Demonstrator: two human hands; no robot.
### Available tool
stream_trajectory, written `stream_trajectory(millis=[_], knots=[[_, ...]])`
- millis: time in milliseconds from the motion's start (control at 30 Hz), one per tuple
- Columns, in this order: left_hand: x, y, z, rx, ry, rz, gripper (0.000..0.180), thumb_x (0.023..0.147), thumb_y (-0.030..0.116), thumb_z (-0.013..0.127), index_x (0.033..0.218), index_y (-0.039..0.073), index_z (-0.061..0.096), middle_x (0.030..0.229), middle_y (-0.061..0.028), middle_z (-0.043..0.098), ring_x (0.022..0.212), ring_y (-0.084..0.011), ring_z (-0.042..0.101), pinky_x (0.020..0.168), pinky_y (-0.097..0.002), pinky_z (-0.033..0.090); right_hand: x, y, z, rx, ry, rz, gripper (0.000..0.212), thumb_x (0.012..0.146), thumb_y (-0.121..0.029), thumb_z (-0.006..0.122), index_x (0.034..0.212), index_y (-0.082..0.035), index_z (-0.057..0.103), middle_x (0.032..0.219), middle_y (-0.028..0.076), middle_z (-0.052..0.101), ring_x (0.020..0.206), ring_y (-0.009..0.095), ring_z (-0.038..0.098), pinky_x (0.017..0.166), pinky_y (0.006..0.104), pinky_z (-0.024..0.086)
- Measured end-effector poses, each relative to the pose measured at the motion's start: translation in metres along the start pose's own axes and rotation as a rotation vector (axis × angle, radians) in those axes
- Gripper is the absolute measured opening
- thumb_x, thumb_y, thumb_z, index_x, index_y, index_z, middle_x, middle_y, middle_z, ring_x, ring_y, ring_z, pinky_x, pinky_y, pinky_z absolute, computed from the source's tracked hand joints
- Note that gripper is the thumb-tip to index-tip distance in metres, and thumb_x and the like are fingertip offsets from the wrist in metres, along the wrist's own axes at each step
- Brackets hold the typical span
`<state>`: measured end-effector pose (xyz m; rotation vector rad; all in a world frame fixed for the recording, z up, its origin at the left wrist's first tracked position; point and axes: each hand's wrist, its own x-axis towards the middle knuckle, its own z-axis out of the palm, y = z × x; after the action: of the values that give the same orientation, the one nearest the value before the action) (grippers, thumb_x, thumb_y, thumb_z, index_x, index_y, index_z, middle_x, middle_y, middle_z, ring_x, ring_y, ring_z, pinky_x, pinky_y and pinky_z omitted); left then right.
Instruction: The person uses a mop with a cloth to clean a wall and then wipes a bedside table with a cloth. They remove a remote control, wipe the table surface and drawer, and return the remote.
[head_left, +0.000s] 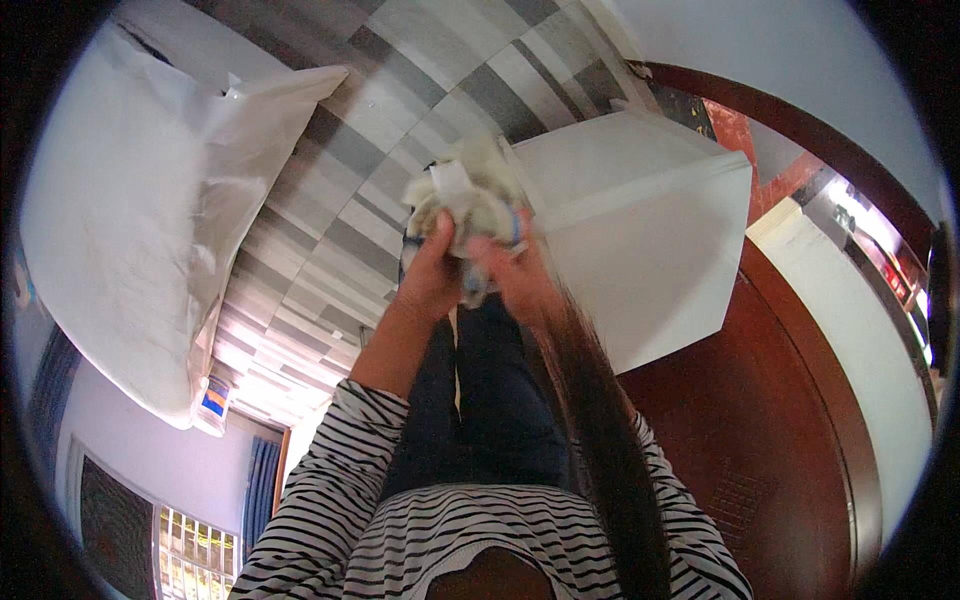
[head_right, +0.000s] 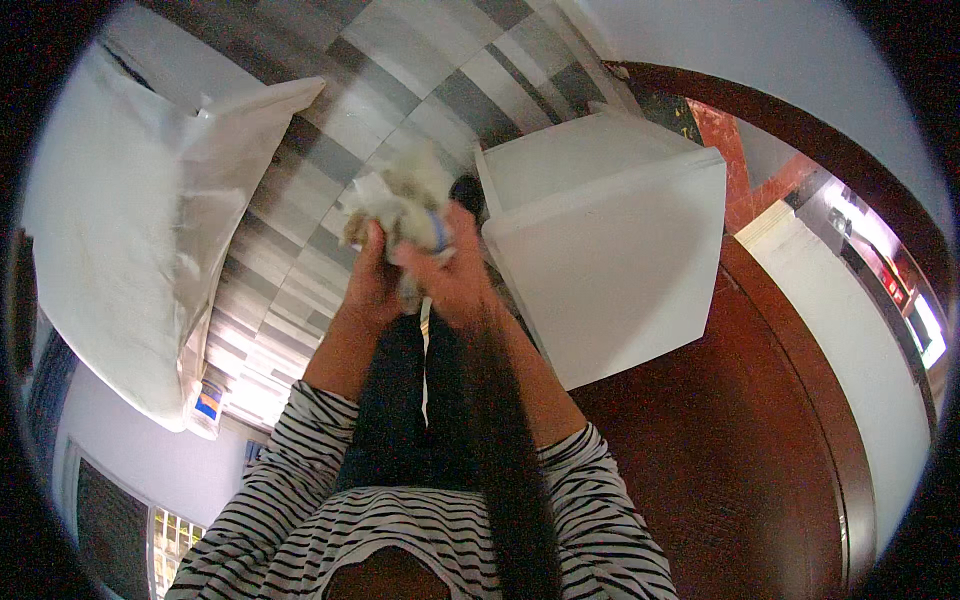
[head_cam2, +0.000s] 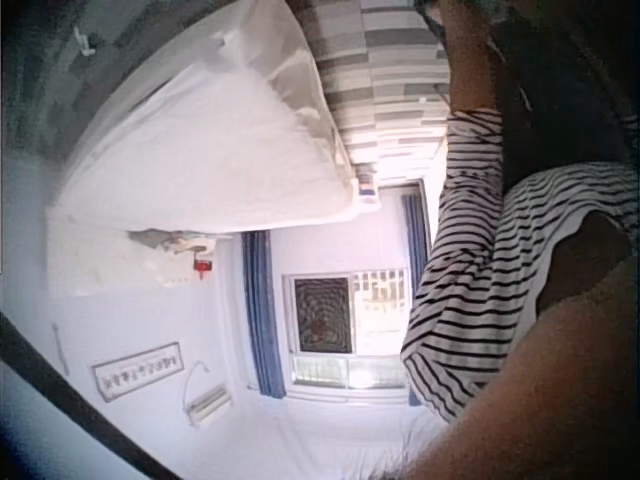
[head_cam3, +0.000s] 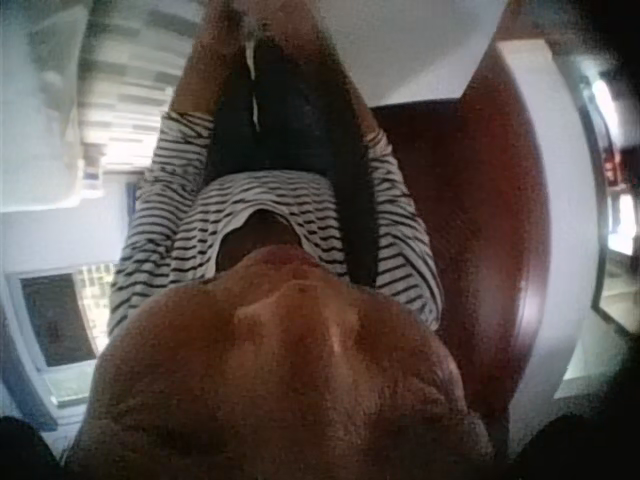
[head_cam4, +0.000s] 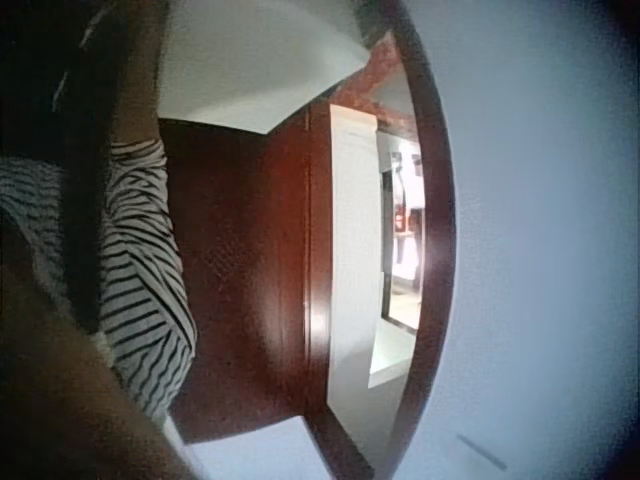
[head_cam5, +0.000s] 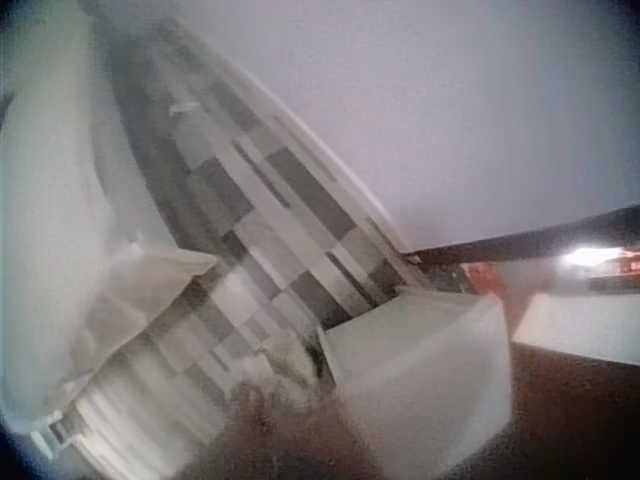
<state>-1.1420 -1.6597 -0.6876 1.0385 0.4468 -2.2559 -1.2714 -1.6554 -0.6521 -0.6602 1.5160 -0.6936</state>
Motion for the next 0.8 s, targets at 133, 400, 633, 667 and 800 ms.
stream_trajectory(millis=[133,400,633,667,800], knots=[[0.023,0.015,-0.002,0.150,0.196,-0.005,0.043,0.089,0.036,0.055,0.115,0.002,0.056,0.099,-0.0098,0.064,0.085,-0.0193,0.064,0.074,-0.0299,0.053,0.005,-0.021,-0.034,-0.792,-0.217,-0.317,0.073,0.073,-0.045,0.067,0.129,-0.005,0.043,0.132,0.016,0.043,0.124,0.034,0.036,0.105,0.0548,0.015],[0.081,0.011,0.025,0.144,0.178,0.150,0.036,0.088,0.034,0.055,0.104,0.002,0.061,0.094,-0.0103,0.065,0.078,-0.0196,0.065,0.070,-0.0324,0.055,0.029,0.029,-0.344,-0.766,0.939,-0.049,0.060,0.089,-0.054,0.045,0.127,-0.008,0.051,0.124,0.018,0.054,0.111,0.034,0.053,0.097,0.0443,0.039],[0.121,0.011,0.071,0.372,0.163,0.047,0.042,0.087,0.039,0.058,0.108,0.003,0.060,0.097,-0.0095,0.064,0.083,-0.0192,0.064,0.074,-0.0316,0.053,0.055,0.037,-0.335,-0.818,1.000,0.128,0.072,0.087,-0.066,0.032,0.118,-0.008,0.060,0.111,0.020,0.062,0.104,0.036,0.058,0.091,0.0443,0.041],[0.132,0.007,0.078,0.506,0.143,0.016,0.048,0.085,0.043,0.061,0.111,0.003,0.059,0.100,-0.0086,0.063,0.088,-0.0180,0.063,0.077,-0.0311,0.052,0.056,0.041,-0.336,-0.840,1.016,0.110,0.070,0.087,-0.065,0.033,0.118,-0.008,0.060,0.110,0.020,0.062,0.103,0.036,0.058,0.090,0.0444,0.042],[0.181,-0.028,0.117,0.962,-0.172,-0.177,0.055,0.083,0.048,0.061,0.114,0.003,0.057,0.102,-0.0073,0.063,0.093,-0.0156,0.059,0.082,-0.0306,0.048,0.056,0.031,-0.326,-0.844,0.999,0.125,0.066,0.088,-0.061,0.037,0.115,-0.007,0.061,0.107,0.019,0.063,0.098,0.036,0.059,0.089,0.0444,0.043]])
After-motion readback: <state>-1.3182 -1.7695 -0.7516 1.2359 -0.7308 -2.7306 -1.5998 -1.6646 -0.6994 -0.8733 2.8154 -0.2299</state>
